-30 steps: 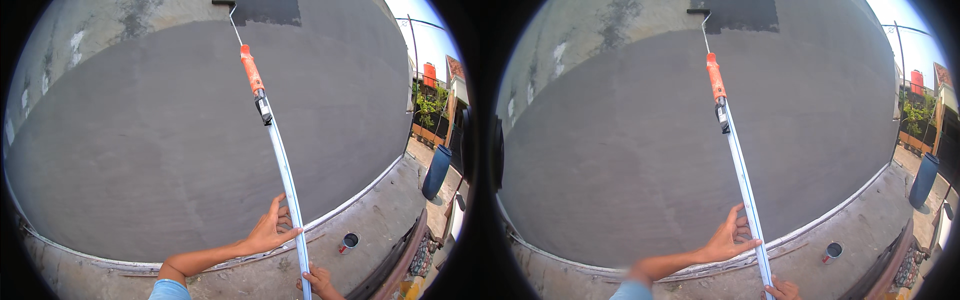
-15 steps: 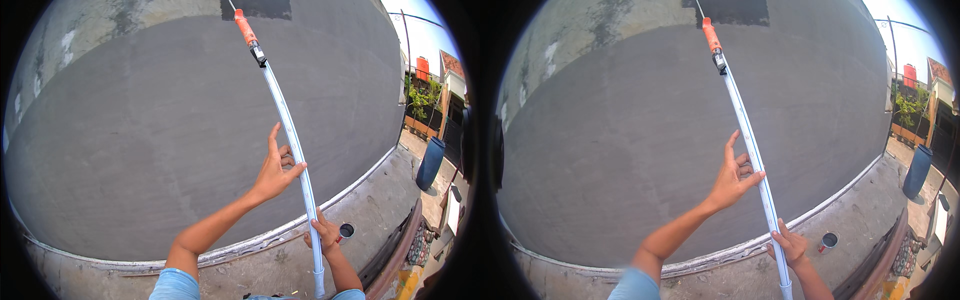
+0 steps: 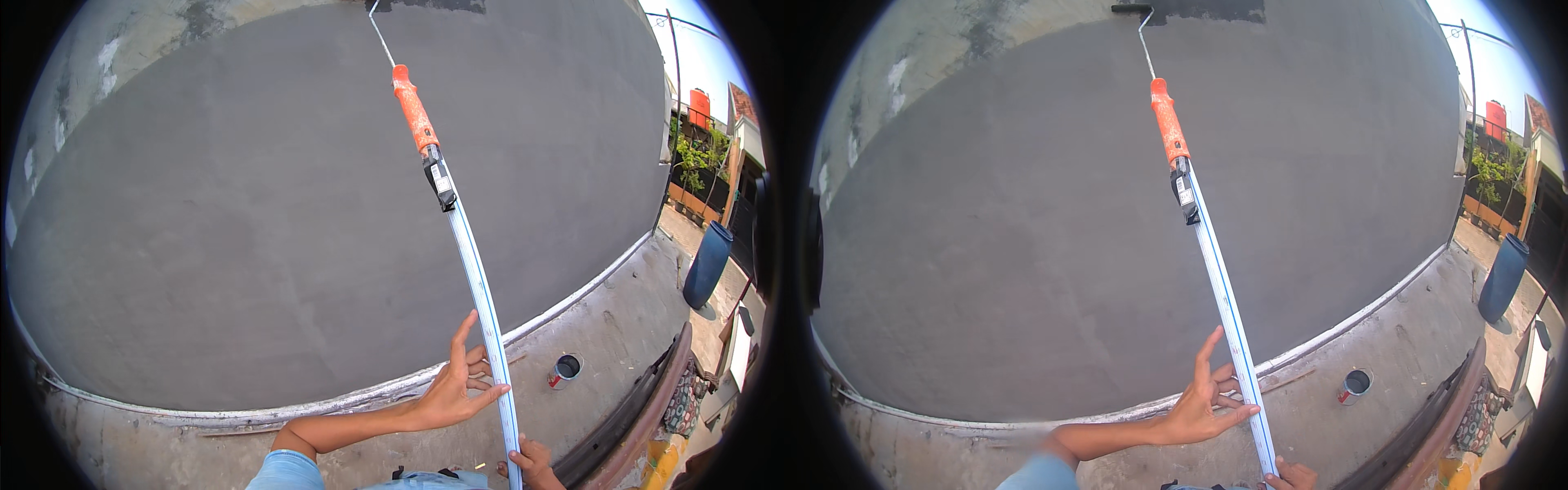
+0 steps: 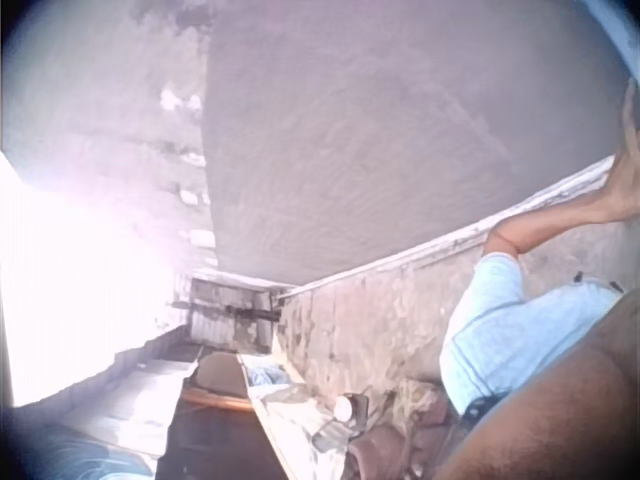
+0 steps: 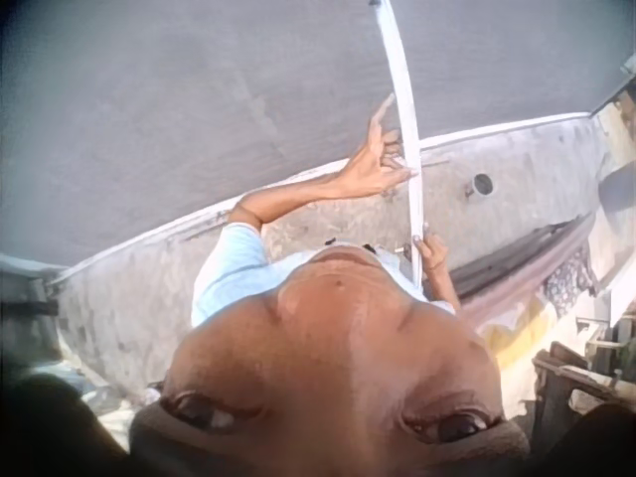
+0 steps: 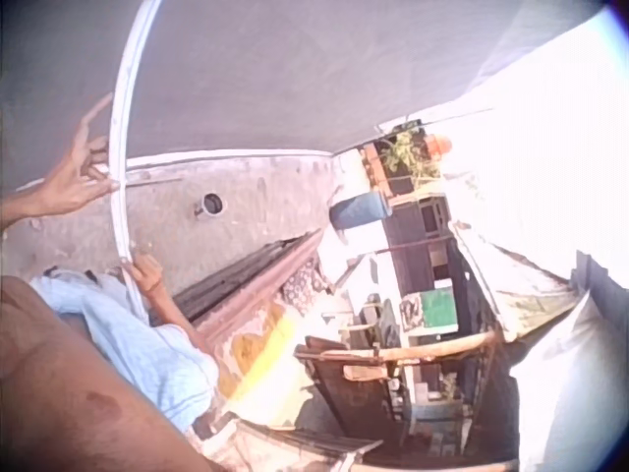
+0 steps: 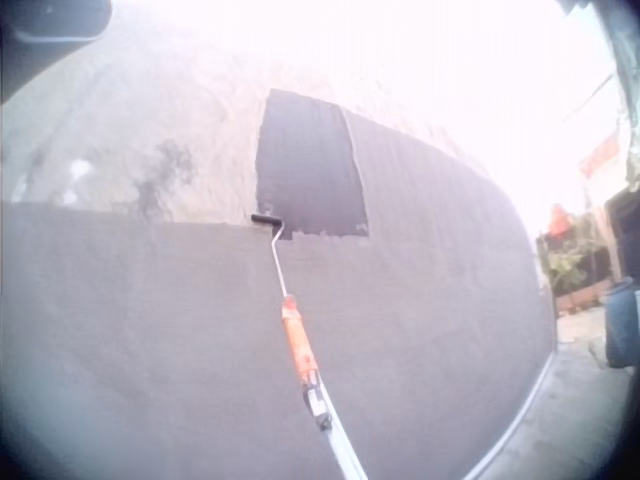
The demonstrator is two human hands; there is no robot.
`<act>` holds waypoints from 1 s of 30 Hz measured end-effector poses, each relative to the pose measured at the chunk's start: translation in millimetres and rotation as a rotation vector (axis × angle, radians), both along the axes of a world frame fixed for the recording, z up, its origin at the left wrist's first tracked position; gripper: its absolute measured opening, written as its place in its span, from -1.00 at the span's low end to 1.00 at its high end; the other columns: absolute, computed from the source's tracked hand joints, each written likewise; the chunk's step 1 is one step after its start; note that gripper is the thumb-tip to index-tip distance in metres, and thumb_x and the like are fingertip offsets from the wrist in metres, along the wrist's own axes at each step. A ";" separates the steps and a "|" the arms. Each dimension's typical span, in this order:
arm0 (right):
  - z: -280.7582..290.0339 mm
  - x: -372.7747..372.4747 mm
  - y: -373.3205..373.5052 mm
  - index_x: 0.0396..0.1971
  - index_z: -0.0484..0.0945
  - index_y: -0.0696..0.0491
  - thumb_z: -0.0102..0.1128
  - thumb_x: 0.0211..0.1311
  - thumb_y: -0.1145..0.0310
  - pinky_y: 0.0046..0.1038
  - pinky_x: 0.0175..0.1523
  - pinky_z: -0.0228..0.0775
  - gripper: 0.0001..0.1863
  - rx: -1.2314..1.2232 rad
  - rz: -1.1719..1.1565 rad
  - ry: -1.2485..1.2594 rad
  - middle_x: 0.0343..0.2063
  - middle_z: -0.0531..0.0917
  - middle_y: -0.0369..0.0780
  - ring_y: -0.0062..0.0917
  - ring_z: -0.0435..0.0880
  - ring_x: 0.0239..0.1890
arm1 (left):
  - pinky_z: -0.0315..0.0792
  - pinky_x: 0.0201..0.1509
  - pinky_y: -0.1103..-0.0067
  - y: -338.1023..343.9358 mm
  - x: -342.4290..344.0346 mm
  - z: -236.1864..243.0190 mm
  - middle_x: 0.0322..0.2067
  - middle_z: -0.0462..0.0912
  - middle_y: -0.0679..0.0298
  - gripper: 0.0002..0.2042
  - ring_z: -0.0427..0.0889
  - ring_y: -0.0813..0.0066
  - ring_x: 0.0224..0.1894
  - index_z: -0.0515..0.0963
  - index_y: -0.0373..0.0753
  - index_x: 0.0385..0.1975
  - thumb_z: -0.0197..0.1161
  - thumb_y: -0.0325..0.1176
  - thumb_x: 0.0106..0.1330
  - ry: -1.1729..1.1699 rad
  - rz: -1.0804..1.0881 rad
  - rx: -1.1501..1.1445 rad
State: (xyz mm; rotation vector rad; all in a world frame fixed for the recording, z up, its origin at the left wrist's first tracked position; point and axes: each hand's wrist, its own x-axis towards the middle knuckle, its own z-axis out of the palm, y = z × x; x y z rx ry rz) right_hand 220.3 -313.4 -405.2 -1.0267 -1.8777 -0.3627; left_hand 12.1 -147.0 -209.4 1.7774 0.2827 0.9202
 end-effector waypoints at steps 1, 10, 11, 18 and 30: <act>-3.8 18.3 1.3 0.08 0.35 -0.19 0.57 -0.14 0.25 -0.46 -0.56 0.41 -0.27 0.019 -0.018 -0.116 -0.09 0.63 -0.02 -0.41 0.57 -0.63 | 0.67 0.02 0.26 2.4 2.0 6.3 0.15 0.38 -0.18 0.08 0.63 0.21 0.01 -0.63 -0.09 0.40 0.30 -0.49 0.28 -0.017 -0.030 0.007; 135.7 7.5 68.9 0.04 0.47 -0.11 0.48 -0.10 0.35 -0.55 -0.52 0.44 -0.40 0.286 -0.105 -0.085 0.10 0.58 0.08 -0.48 0.63 -0.57 | 0.69 -0.03 0.33 49.2 26.1 110.4 0.03 0.46 -0.05 0.06 0.62 0.27 -0.03 -0.46 -0.05 0.45 0.36 -0.46 0.23 -0.164 0.044 0.160; 133.0 5.8 80.5 0.03 0.47 -0.11 0.47 -0.09 0.35 -0.55 -0.52 0.44 -0.41 0.296 -0.101 -0.075 0.10 0.57 0.09 -0.49 0.63 -0.57 | 0.67 0.01 0.27 54.6 24.1 113.1 -0.05 0.47 0.01 0.08 0.61 0.26 -0.02 -0.47 -0.06 0.44 0.39 -0.44 0.22 -0.145 0.041 0.131; 32.3 1.2 81.5 -0.04 0.55 -0.16 0.54 -0.17 0.32 -0.61 -0.55 0.38 -0.43 0.236 -0.029 -0.066 0.13 0.56 0.06 -0.56 0.59 -0.64 | 0.58 0.15 0.18 60.8 7.0 43.1 0.03 0.44 -0.03 0.08 0.51 0.16 0.13 -0.44 -0.22 0.43 0.41 -0.42 0.21 0.072 -0.052 -0.098; 15.4 19.6 8.2 0.02 0.43 -0.19 0.56 -0.17 0.28 -0.51 -0.55 0.40 -0.33 0.074 -0.054 -0.172 0.05 0.58 0.00 -0.46 0.59 -0.62 | 0.61 0.14 0.23 14.6 10.4 18.3 0.00 0.42 0.05 -0.03 0.50 0.20 0.15 -0.26 -0.22 0.44 0.40 -0.46 0.21 0.088 -0.134 -0.147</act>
